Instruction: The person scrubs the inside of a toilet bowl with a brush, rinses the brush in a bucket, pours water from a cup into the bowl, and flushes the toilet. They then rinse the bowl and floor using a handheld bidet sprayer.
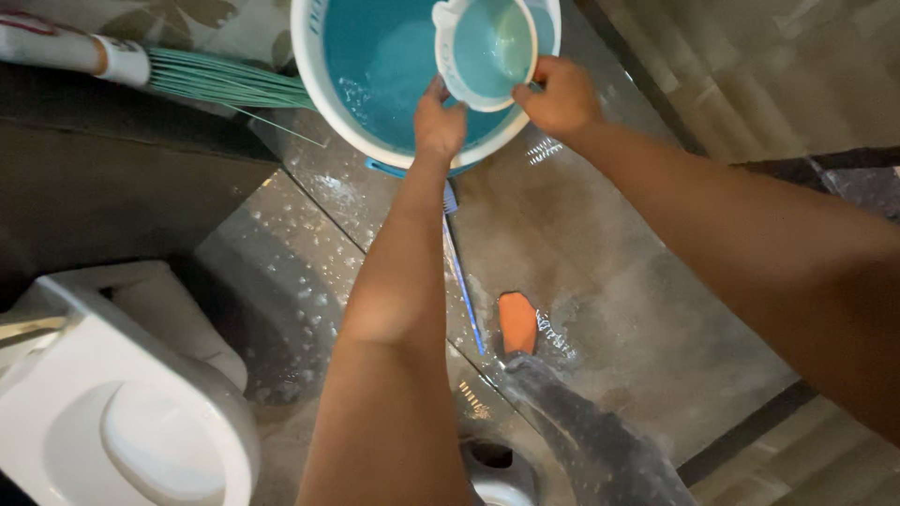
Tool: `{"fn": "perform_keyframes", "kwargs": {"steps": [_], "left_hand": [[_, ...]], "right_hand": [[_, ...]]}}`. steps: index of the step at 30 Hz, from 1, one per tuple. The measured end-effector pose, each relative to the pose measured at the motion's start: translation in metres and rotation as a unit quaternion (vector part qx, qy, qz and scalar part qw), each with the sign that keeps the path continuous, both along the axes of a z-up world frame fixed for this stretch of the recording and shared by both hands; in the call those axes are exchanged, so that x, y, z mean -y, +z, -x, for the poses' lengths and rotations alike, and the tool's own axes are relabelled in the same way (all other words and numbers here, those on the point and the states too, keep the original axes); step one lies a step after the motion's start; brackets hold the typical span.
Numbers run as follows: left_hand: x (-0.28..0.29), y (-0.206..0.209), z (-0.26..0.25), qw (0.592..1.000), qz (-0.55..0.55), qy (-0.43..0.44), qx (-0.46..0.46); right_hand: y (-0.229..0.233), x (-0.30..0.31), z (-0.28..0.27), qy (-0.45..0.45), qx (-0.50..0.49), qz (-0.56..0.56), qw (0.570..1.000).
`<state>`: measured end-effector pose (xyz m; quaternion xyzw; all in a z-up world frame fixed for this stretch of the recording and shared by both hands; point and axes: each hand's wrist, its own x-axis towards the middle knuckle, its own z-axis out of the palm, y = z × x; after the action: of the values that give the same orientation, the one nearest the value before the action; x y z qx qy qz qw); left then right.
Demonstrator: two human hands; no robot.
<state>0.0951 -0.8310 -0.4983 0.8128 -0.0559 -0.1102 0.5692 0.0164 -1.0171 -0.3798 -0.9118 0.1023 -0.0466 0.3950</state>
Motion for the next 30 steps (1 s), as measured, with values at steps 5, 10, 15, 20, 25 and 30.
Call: {"fn": "perform_keyframes", "kwargs": {"steps": [5,10,15,20,25,30], "left_hand": [[0.003,-0.019,-0.001,0.998,-0.041,-0.022,-0.037],[0.0,-0.026,0.002,0.982,-0.18,-0.038,-0.032],[-0.01,-0.032,0.007,0.959,-0.274,-0.068,-0.022],[-0.012,-0.021,0.011,0.952,-0.288,-0.084,-0.056],[-0.009,-0.019,0.012,0.961,-0.262,-0.07,-0.057],[-0.014,-0.038,0.012,0.959,-0.26,-0.105,-0.029]], "right_hand": [[-0.014,0.0,-0.006,0.018,-0.042,0.029,0.999],[-0.028,-0.008,-0.013,0.109,-0.094,0.233,0.962],[-0.049,-0.014,-0.02,0.148,-0.096,0.319,0.931],[-0.066,-0.028,-0.021,0.165,-0.087,0.287,0.94],[-0.094,-0.033,-0.028,0.179,-0.082,0.213,0.957],[-0.136,-0.042,-0.056,0.087,-0.08,0.138,0.983]]}}
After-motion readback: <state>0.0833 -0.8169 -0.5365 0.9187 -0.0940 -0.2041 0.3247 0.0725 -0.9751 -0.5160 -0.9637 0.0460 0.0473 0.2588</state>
